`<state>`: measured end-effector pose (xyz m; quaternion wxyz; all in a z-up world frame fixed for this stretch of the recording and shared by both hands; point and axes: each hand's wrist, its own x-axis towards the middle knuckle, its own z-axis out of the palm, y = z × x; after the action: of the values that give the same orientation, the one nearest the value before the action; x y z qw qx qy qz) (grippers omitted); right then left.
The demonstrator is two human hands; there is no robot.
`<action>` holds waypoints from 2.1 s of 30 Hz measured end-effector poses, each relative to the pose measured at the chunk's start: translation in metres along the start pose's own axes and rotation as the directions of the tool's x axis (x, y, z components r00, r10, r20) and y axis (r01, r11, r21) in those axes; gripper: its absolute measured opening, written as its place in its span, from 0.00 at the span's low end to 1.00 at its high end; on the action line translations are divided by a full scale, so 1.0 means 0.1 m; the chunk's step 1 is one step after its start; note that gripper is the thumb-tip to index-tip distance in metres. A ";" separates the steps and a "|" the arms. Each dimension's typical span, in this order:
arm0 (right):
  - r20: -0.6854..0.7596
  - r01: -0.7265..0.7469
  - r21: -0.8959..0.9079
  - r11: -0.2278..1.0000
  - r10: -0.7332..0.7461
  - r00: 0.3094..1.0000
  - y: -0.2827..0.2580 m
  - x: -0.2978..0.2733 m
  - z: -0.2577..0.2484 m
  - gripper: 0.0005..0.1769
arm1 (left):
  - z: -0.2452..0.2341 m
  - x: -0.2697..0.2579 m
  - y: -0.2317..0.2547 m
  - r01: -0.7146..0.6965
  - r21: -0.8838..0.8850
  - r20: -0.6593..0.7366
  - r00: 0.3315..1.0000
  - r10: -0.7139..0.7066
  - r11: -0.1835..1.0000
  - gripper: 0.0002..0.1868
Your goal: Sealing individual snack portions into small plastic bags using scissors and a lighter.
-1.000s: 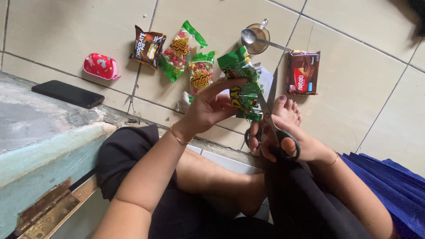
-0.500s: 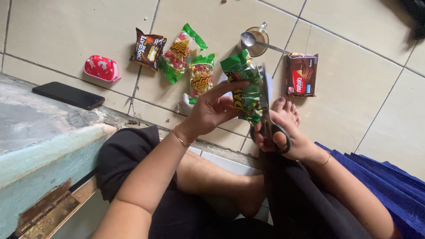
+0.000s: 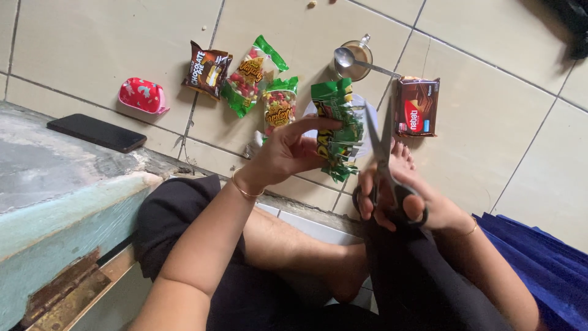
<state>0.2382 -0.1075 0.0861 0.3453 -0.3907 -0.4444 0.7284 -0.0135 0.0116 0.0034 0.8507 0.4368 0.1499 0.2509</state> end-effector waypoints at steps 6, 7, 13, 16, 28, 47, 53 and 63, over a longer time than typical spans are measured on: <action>0.069 -0.190 -0.033 0.981 0.192 0.979 0.29 -0.23 -0.20 0.56 | -0.01 -0.03 0.06 0.014 0.037 0.013 1.000 -0.015 0.999 0.31; 0.069 -0.191 -0.031 0.981 0.193 0.979 0.29 -0.22 -0.20 0.56 | 0.00 -0.03 0.06 0.016 0.036 0.012 1.000 -0.016 0.999 0.31; 0.064 -0.186 0.045 0.982 0.183 0.981 0.09 -0.09 -0.09 0.54 | 0.01 0.00 0.05 0.032 0.073 0.051 0.998 -0.036 0.997 0.29; 0.019 -0.149 0.005 0.989 0.149 0.989 0.08 -0.07 -0.06 0.55 | 0.04 0.02 0.08 -0.045 0.125 0.126 0.992 0.029 0.991 0.27; -0.027 -0.132 0.127 0.983 0.136 0.990 0.10 0.00 -0.04 0.44 | 0.04 0.05 0.07 -0.115 0.426 0.151 0.987 0.055 0.897 0.24; -0.187 -0.026 0.062 0.998 0.037 0.982 0.34 -0.06 -0.08 0.47 | 0.03 0.06 0.01 -0.155 0.569 0.189 0.980 0.055 0.807 0.26; -0.191 -0.065 0.127 0.990 0.089 0.978 0.05 0.06 0.05 0.50 | 0.03 0.07 0.00 -0.157 0.632 0.189 0.981 0.046 0.759 0.27; -0.223 -0.105 0.321 0.941 0.183 0.957 0.48 -0.13 -0.14 0.50 | 0.04 0.10 0.03 -0.196 0.692 0.218 0.974 0.058 0.694 0.25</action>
<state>0.2488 -0.1313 0.0411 0.4002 -0.4527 -0.2493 0.7568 -0.0044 0.0156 0.0078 0.6073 0.7605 0.1268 0.1918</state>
